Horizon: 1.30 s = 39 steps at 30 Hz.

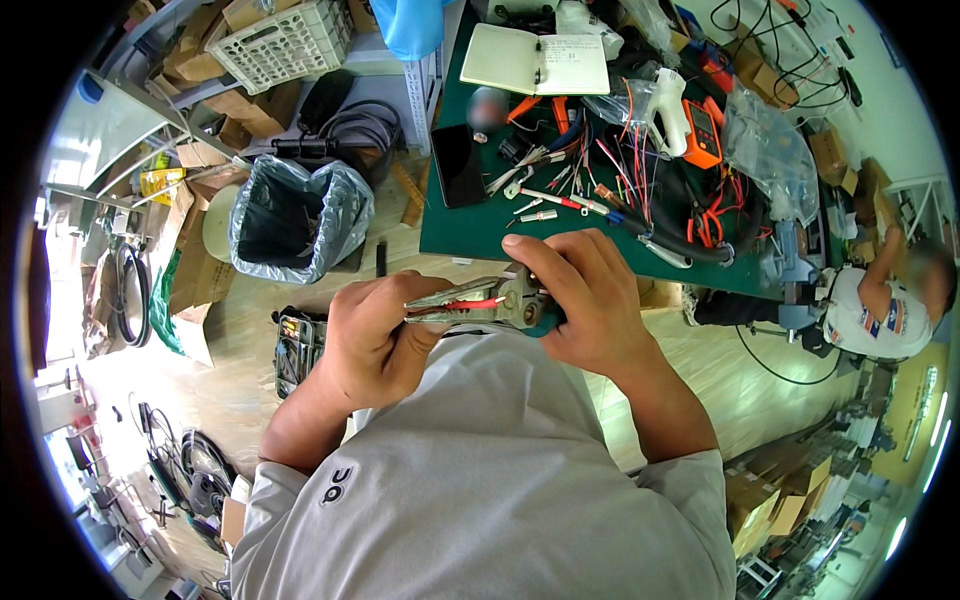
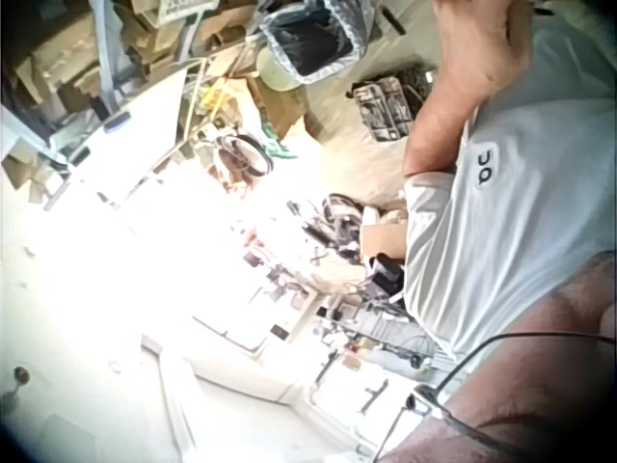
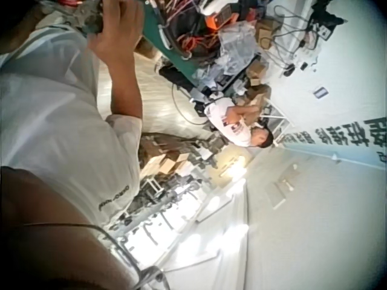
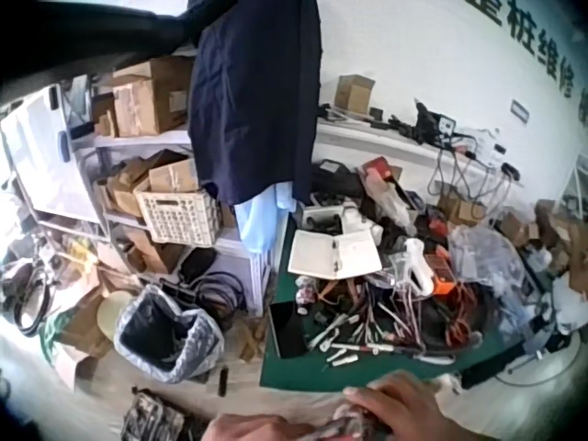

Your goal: The person strips the insulation from a red wire using pliers and organizes several wires protruding from a large black cable on a workbench.

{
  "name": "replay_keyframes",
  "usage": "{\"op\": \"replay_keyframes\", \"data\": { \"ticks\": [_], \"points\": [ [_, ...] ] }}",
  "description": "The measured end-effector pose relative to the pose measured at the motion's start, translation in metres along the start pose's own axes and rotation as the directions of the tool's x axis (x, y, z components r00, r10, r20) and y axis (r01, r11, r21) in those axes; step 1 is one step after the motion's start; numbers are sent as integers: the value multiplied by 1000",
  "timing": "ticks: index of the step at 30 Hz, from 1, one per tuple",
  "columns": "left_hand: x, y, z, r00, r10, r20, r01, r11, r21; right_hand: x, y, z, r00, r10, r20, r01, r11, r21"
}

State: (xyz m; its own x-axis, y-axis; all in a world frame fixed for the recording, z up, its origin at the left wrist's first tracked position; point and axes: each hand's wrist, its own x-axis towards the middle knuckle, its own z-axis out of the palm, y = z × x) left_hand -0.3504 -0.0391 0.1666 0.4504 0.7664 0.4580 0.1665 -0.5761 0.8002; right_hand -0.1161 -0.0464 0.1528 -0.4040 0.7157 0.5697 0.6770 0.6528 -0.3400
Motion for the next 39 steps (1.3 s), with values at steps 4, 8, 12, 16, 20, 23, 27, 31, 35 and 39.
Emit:
{"op": "replay_keyframes", "data": {
  "ticks": [4,8,12,16,20,23,27,31,35,39],
  "points": [
    [3,0,-4,998,-18,63,18,1000,-2,-3,7,-1,1000,2,19,-2,1000,-6],
    [6,6,-5,993,-83,85,87,995,-43,-1,9,-2,1000,-20,-11,19,1000,-12],
    [8,6,-7,987,-99,126,113,988,-108,4,13,-5,997,-69,-26,68,997,-29],
    [11,4,-9,979,-113,167,141,976,-163,4,18,-7,996,-90,-19,89,995,-51],
    [14,6,-11,974,-126,186,159,972,-175,7,19,-8,995,-97,-30,95,994,-55],
    [14,9,-12,966,-160,205,195,967,-163,9,19,-8,993,-110,-45,107,992,-62],
    [16,10,-13,960,-162,227,203,965,-169,6,19,-11,995,-100,-18,99,992,-80],
    [18,9,-12,959,-165,232,215,953,-212,6,19,-11,995,-96,-27,94,994,-63],
    [17,4,-12,948,-173,266,237,944,-229,6,19,-12,994,-101,-34,98,993,-63],
    [18,1,-12,951,-156,268,227,940,-255,6,18,-12,995,-94,-25,93,995,-35]
  ]
}}
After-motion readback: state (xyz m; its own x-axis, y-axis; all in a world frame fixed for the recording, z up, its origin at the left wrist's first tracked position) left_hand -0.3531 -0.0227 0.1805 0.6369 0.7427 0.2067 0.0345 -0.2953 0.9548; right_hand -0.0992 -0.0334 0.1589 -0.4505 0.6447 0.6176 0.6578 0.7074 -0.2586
